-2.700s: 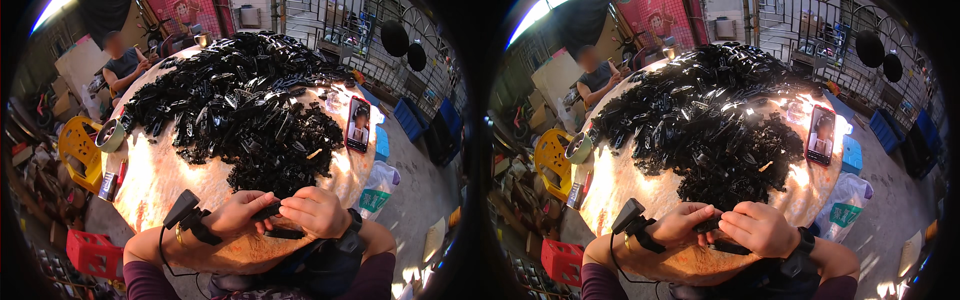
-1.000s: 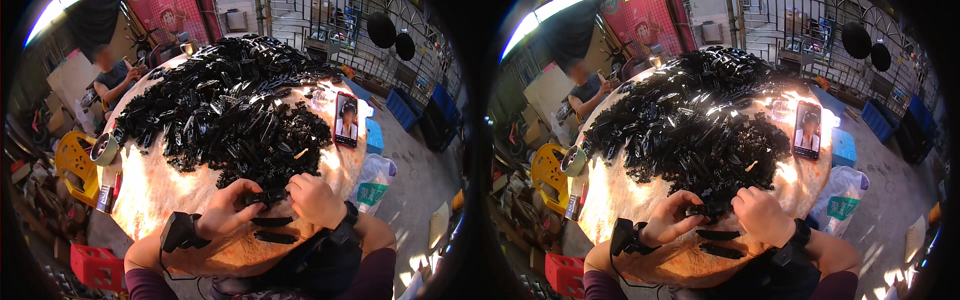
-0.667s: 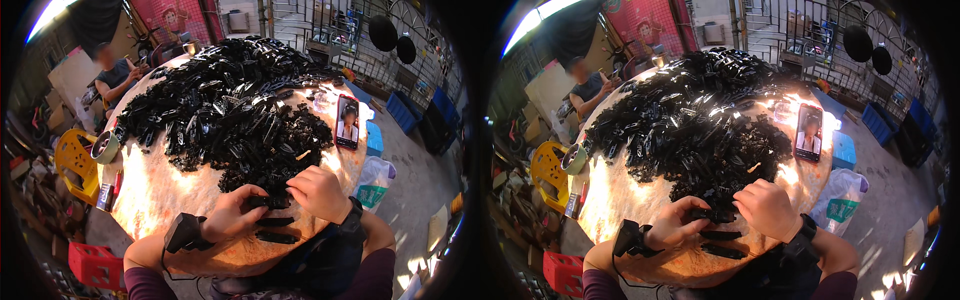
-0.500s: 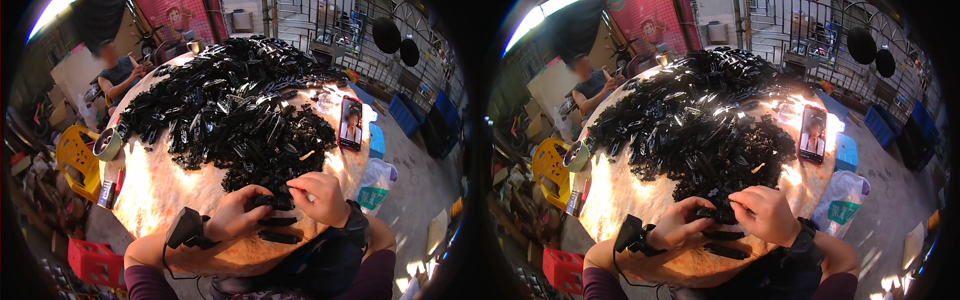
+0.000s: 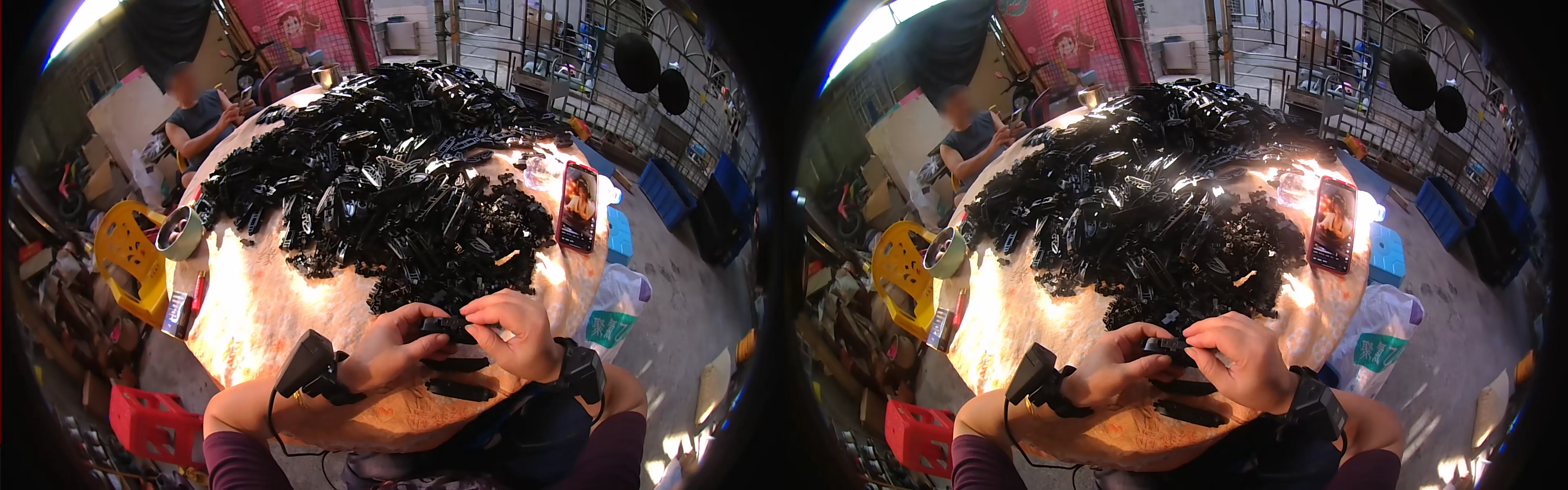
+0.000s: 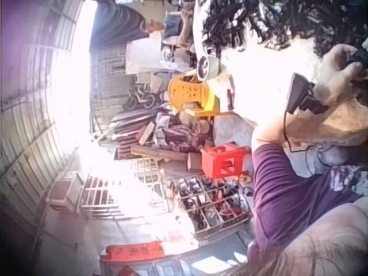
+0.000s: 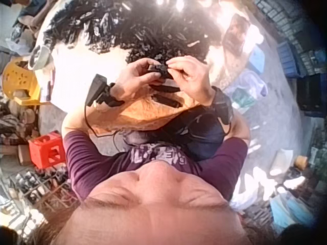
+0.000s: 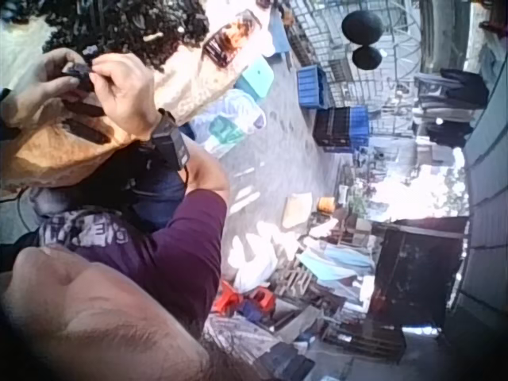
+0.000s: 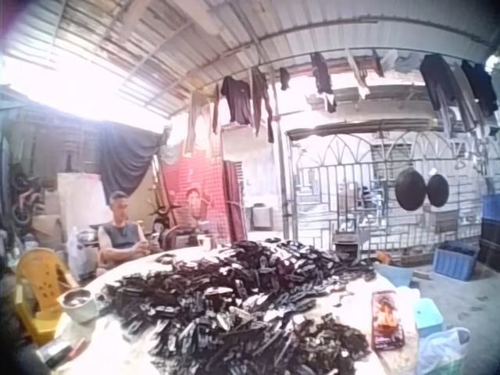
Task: Sorting and inspecting black plastic components on a table.
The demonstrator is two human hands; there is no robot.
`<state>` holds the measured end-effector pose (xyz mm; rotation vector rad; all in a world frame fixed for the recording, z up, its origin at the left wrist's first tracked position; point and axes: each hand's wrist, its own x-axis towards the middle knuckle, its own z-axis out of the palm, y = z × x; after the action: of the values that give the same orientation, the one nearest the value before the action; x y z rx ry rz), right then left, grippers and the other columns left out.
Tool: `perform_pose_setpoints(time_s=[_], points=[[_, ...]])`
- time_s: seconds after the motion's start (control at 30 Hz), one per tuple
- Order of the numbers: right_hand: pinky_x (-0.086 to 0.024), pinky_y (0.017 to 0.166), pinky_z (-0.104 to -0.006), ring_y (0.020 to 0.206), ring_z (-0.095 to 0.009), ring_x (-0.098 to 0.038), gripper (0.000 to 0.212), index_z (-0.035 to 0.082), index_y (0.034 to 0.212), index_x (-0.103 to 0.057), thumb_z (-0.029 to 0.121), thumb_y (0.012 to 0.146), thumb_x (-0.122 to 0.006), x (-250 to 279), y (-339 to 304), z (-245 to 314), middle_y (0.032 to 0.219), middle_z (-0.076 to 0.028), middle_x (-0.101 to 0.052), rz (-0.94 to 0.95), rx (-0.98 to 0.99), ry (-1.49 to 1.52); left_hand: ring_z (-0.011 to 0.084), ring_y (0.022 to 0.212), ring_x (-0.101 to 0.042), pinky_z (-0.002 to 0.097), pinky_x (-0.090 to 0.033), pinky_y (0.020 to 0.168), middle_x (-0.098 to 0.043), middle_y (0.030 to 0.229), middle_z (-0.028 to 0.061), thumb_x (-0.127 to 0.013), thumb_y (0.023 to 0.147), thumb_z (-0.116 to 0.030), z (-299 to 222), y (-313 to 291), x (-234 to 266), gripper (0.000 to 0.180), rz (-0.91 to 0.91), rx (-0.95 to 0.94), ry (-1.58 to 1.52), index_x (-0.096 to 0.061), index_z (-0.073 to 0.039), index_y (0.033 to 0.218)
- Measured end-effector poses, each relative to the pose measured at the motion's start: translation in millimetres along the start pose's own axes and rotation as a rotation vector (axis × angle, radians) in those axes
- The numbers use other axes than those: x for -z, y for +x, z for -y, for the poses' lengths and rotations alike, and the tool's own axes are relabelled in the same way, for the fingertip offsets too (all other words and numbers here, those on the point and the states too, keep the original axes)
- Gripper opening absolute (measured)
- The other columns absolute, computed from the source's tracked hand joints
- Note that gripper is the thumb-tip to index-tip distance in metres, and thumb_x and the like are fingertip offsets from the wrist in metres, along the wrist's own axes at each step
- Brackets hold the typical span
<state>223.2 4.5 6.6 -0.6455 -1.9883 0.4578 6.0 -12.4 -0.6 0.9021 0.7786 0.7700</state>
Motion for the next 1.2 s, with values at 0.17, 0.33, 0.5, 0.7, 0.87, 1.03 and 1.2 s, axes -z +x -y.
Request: perform_pose_setpoints(time_s=[0.17, 0.33, 0.5, 0.7, 0.87, 1.03, 1.2], points=[[-0.052, 0.069, -0.0350, 0.082, -0.029, -0.067, 0.015, 0.002, 0.090, -0.063, 0.000, 0.077, -0.071, -3, 0, 1, 0.094, -0.013, -0.070, 0.019, 0.006, -0.004, 0.0215, 0.098, -0.067, 0.0335, -0.055, 0.088, -0.065, 0.108, 0.0139, -0.063, 0.091, -0.002, 3, -3, 6, 0.030, -0.001, -0.009, -0.158, -0.051, -0.001, 0.119], [-0.054, 0.070, -0.0365, 0.084, -0.030, -0.066, 0.018, 0.002, 0.093, -0.062, 0.003, 0.078, -0.071, 2, -3, 4, 0.096, -0.013, -0.068, 0.087, 0.141, -0.164, 0.0186, 0.095, -0.066, 0.0311, -0.055, 0.085, -0.065, 0.103, 0.0105, -0.064, 0.090, -0.002, -8, -4, -1, 0.029, -0.030, 0.003, -0.078, -0.052, 0.000, 0.117], [-0.053, 0.069, -0.0361, 0.082, -0.030, -0.066, 0.024, 0.002, 0.099, -0.064, 0.011, 0.079, -0.073, 0, 0, 15, 0.093, -0.014, -0.067, 0.086, -0.002, -0.099, 0.0164, 0.097, -0.065, 0.0289, -0.053, 0.088, -0.063, 0.107, 0.0103, -0.065, 0.088, 0.002, -8, -7, 2, 0.030, -0.022, -0.106, 0.093, -0.053, 0.002, 0.115], [-0.050, 0.061, -0.0372, 0.068, -0.029, -0.064, 0.026, 0.002, 0.100, -0.067, 0.015, 0.079, -0.074, 5, -3, 12, 0.072, -0.011, -0.065, 0.209, -0.168, -0.054, 0.0125, 0.100, -0.062, 0.0252, -0.052, 0.086, -0.064, 0.109, 0.0095, -0.068, 0.086, 0.001, -8, -15, -6, 0.034, -0.014, -0.303, 0.621, -0.053, 0.003, 0.117], [-0.049, 0.061, -0.0382, 0.067, -0.030, -0.063, 0.024, 0.003, 0.098, -0.067, 0.017, 0.080, -0.073, 15, 0, 15, 0.072, -0.012, -0.064, 0.289, -0.164, -0.033, 0.0144, 0.104, -0.061, 0.0280, -0.052, 0.086, -0.065, 0.109, 0.0094, -0.072, 0.086, -0.009, -14, -14, 0, 0.042, 0.045, -0.379, 0.743, -0.052, 0.002, 0.122], [-0.049, 0.066, -0.0390, 0.072, -0.030, -0.062, 0.022, 0.005, 0.093, -0.069, 0.023, 0.082, -0.069, 23, 0, 8, 0.073, -0.010, -0.062, 0.513, -0.219, -0.019, 0.0242, 0.107, -0.057, 0.0320, -0.050, 0.086, -0.059, 0.123, 0.0127, -0.066, 0.085, -0.002, -30, 10, 27, 0.029, -0.170, -0.776, 1.141, -0.061, -0.002, 0.113], [-0.050, 0.068, -0.0385, 0.077, -0.029, -0.062, 0.023, 0.005, 0.090, -0.070, 0.027, 0.082, -0.070, 21, -2, 8, 0.080, -0.010, -0.061, 0.650, -0.126, -0.072, 0.0320, 0.114, -0.051, 0.0396, -0.044, 0.098, -0.060, 0.121, 0.0114, -0.060, 0.080, 0.006, -43, 48, 61, 0.036, -0.318, -0.885, 1.458, -0.063, -0.004, 0.114]])
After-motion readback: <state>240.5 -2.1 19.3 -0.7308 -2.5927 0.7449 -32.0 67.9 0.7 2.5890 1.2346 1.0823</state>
